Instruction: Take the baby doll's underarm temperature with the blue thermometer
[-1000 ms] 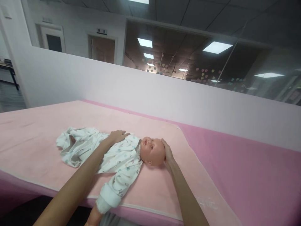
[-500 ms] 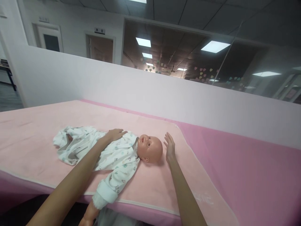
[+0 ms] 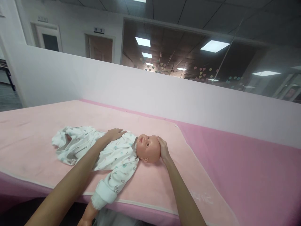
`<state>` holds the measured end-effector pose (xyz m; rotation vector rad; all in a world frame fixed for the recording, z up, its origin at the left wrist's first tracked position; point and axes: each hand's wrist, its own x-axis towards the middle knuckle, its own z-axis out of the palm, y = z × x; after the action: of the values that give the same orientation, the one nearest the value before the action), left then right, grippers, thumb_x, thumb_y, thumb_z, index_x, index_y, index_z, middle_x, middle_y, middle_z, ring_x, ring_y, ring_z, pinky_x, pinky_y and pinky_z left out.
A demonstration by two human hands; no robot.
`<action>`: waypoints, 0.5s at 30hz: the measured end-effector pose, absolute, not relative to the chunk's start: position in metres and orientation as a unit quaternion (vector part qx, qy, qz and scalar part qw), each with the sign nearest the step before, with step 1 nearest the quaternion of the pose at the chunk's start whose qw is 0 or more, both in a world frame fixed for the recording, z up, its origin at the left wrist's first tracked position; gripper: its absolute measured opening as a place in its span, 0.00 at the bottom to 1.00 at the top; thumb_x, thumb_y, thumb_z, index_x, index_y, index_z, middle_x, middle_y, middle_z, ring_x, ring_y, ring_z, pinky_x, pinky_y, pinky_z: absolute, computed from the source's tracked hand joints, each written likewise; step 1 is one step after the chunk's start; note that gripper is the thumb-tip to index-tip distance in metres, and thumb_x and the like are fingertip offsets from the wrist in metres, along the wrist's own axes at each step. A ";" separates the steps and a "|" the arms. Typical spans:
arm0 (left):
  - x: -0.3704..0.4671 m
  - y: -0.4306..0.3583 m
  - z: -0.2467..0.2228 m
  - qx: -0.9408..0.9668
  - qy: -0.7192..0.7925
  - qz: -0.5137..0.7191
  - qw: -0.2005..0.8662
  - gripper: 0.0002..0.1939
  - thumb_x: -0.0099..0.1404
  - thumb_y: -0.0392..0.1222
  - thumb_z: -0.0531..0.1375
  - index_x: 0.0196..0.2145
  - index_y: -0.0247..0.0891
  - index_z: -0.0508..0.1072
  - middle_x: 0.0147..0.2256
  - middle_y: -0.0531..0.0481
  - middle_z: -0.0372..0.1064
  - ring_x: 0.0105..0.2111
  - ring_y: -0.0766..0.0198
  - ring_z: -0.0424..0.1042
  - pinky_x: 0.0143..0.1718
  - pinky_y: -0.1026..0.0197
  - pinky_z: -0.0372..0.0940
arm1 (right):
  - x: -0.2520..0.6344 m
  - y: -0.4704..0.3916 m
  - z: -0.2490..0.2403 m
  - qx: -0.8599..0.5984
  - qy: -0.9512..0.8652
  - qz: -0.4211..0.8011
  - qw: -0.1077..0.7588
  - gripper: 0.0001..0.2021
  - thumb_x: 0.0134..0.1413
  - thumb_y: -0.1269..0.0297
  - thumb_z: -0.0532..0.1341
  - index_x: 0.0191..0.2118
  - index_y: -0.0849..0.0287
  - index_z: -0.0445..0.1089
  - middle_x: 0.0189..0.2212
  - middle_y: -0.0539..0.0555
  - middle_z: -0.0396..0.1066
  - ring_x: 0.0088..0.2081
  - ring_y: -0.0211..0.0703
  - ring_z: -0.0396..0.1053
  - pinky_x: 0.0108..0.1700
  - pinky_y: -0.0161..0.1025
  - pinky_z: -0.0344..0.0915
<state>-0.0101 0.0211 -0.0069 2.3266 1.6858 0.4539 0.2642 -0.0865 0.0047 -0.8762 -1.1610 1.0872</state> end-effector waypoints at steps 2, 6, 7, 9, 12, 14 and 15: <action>-0.010 0.022 -0.007 0.793 0.577 0.156 0.117 0.31 0.58 0.64 0.40 0.37 0.39 0.71 0.41 0.43 0.72 0.40 0.50 0.70 0.42 0.56 0.59 | 0.264 -0.084 0.004 -0.393 -0.490 0.469 0.620 0.16 0.44 0.52 0.61 0.34 0.60 0.74 0.37 0.53 0.74 0.41 0.46 0.69 0.45 0.39 0.62; -0.011 0.023 -0.008 0.797 0.572 0.158 0.115 0.31 0.58 0.65 0.40 0.36 0.39 0.71 0.40 0.43 0.72 0.40 0.50 0.70 0.42 0.56 0.59 | 0.267 -0.079 0.001 -0.419 -0.462 0.424 0.656 0.16 0.44 0.53 0.60 0.37 0.57 0.74 0.44 0.52 0.71 0.49 0.46 0.64 0.50 0.39 0.58; -0.011 0.022 -0.008 0.797 0.572 0.157 0.114 0.31 0.58 0.64 0.40 0.36 0.39 0.71 0.40 0.43 0.72 0.40 0.50 0.70 0.42 0.56 0.59 | 0.268 -0.077 0.000 -0.423 -0.457 0.413 0.664 0.17 0.44 0.53 0.59 0.38 0.57 0.73 0.46 0.52 0.70 0.50 0.46 0.63 0.51 0.39 0.57; -0.010 0.022 -0.007 0.797 0.573 0.155 0.110 0.31 0.58 0.64 0.40 0.36 0.39 0.71 0.40 0.42 0.72 0.41 0.50 0.69 0.42 0.55 0.59 | 0.272 -0.075 -0.001 -0.430 -0.449 0.397 0.675 0.19 0.44 0.52 0.59 0.42 0.56 0.72 0.49 0.52 0.67 0.52 0.47 0.61 0.52 0.40 0.57; -0.009 0.020 -0.005 0.797 0.575 0.151 0.103 0.30 0.59 0.63 0.39 0.35 0.39 0.70 0.41 0.42 0.72 0.41 0.50 0.69 0.41 0.55 0.59 | 0.275 -0.074 -0.003 -0.432 -0.441 0.385 0.686 0.21 0.44 0.51 0.58 0.44 0.56 0.71 0.51 0.53 0.66 0.51 0.48 0.62 0.51 0.42 0.58; -0.008 0.018 -0.004 0.799 0.575 0.145 0.102 0.30 0.59 0.62 0.39 0.35 0.39 0.70 0.40 0.42 0.72 0.41 0.50 0.69 0.40 0.55 0.59 | 0.274 -0.074 -0.003 -0.426 -0.450 0.391 0.681 0.21 0.43 0.51 0.60 0.42 0.56 0.72 0.49 0.53 0.68 0.50 0.48 0.63 0.50 0.42 0.58; -0.008 0.018 -0.004 0.799 0.575 0.143 0.101 0.30 0.59 0.62 0.39 0.35 0.39 0.70 0.40 0.42 0.72 0.41 0.50 0.69 0.40 0.55 0.59 | 0.272 -0.074 -0.004 -0.422 -0.460 0.401 0.670 0.20 0.42 0.51 0.60 0.41 0.57 0.73 0.47 0.53 0.69 0.49 0.49 0.64 0.50 0.42 0.58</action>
<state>-0.0081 0.0178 -0.0035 2.3604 1.6982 0.4236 0.2722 -0.0743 -0.0036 -0.9520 -1.0365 0.9039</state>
